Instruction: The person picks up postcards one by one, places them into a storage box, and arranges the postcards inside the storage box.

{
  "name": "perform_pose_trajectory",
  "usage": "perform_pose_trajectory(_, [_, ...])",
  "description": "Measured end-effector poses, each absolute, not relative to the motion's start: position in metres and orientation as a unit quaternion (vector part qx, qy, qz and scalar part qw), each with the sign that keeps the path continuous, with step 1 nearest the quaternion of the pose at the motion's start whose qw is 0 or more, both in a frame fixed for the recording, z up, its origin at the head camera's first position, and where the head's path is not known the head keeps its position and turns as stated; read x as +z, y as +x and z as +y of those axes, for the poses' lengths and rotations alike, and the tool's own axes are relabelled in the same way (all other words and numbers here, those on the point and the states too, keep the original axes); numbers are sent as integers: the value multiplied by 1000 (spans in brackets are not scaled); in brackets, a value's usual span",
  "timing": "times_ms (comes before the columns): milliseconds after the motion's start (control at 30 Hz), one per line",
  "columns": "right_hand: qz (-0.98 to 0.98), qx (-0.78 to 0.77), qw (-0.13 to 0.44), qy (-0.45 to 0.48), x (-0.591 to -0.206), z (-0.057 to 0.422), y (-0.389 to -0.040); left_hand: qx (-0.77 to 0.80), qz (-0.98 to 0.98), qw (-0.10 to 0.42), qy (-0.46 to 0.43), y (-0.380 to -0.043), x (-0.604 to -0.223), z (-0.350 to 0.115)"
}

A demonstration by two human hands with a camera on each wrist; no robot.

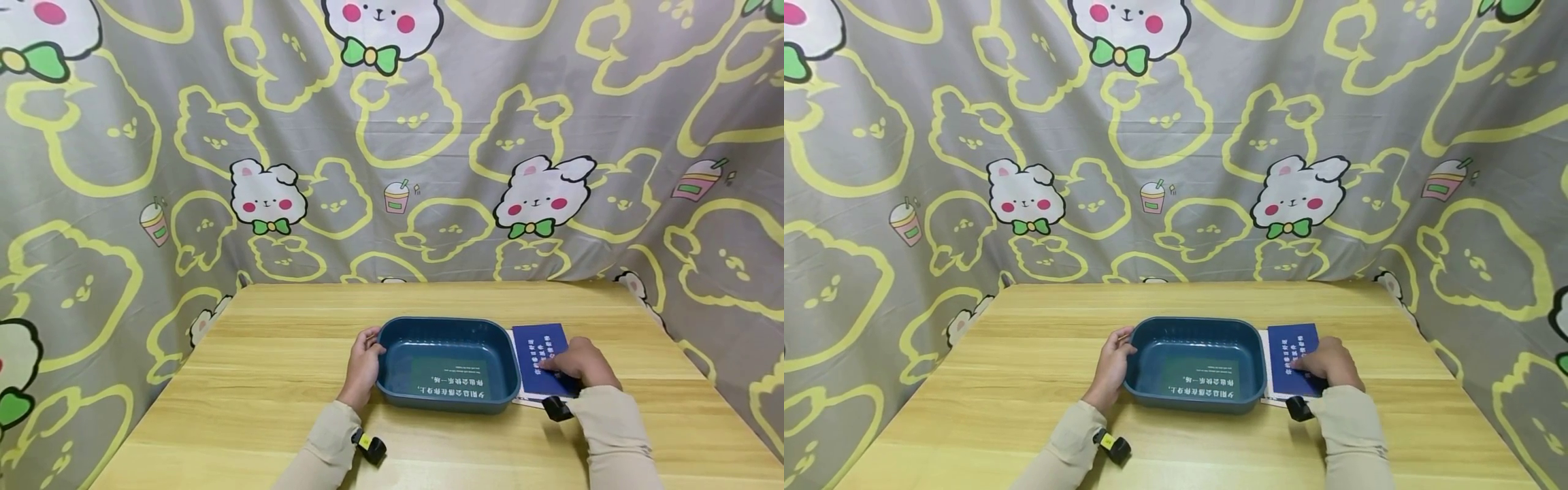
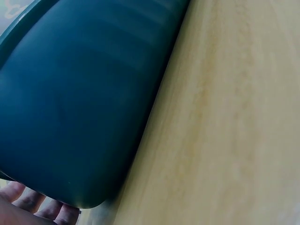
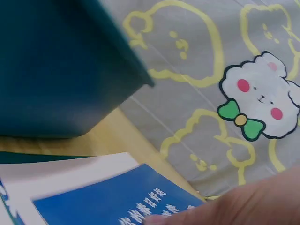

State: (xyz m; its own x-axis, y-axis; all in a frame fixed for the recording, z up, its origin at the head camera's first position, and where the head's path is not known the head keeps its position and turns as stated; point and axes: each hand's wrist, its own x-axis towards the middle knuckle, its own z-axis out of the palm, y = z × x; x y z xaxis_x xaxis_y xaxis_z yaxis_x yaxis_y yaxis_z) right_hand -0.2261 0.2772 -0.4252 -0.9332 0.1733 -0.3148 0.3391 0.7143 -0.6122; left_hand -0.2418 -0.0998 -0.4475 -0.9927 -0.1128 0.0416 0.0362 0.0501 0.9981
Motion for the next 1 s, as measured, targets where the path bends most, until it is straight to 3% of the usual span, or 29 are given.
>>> perform_pose_trajectory(400, [811,-571,39,120,-426,287,-227,-686,-725,60,25,-245,-455,-100])
perform_pose_trajectory(633, [801,-577,-34,159,-422,282,-228,-687,-724,59,27,-246,-455,-100])
perform_pose_trajectory(800, [838,-500,-113,188,-422,277,-229,-688,-723,56,26,-245,-455,-100])
perform_pose_trajectory(1000, [835,-480,-177,205,-420,267,-232,-688,-724,54,19,-232,-435,-98])
